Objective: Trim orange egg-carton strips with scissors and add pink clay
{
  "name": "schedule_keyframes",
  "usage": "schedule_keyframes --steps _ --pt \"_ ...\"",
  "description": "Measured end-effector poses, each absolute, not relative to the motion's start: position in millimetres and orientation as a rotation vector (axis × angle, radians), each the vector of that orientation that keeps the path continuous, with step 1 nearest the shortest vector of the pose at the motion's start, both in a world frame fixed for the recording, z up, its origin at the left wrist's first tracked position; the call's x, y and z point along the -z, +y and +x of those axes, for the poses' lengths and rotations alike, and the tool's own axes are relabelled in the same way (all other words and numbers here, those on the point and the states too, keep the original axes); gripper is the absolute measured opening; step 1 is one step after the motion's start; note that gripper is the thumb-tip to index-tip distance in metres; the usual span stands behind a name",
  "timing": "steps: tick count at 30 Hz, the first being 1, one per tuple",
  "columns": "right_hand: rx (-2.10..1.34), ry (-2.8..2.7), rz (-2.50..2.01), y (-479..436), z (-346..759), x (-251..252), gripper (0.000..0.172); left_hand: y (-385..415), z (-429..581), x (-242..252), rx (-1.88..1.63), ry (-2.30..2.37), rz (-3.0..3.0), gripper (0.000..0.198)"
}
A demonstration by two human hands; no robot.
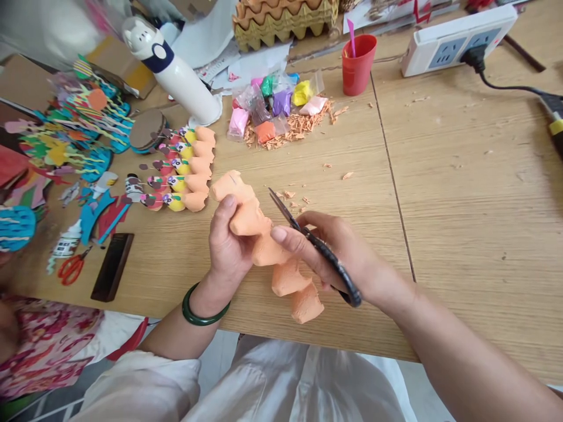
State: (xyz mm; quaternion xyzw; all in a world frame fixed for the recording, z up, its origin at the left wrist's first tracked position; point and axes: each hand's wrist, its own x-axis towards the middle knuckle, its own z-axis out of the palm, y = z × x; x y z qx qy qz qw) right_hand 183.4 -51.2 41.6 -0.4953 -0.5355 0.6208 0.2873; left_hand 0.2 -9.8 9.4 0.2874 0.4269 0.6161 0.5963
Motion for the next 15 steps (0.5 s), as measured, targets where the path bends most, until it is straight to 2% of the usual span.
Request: schedule_keyframes --steps 3,5,9,15 --pt "-1.096 -1.689 -1.521 -49.8 182.4 -33.0 0.041 -6.1 -0.8 -12.8 -1.376 0.966 0.535 0.016" --pt "-0.867 -1.787 -1.578 -48.5 181.9 -27.6 0.032 -3.8 -1.1 -16.7 -1.32 0.968 0.435 0.014" --pt "-0.672 -1.887 -1.535 -45.9 182.6 -19.0 0.018 -0.1 -2.5 -21.9 -1.162 0.878 0.243 0.017" --pt "-0.26 -2.027 -1.347 -40.5 181.1 -1.7 0.014 2.8 -2.2 -22.4 -1.079 0.769 0.117 0.023"
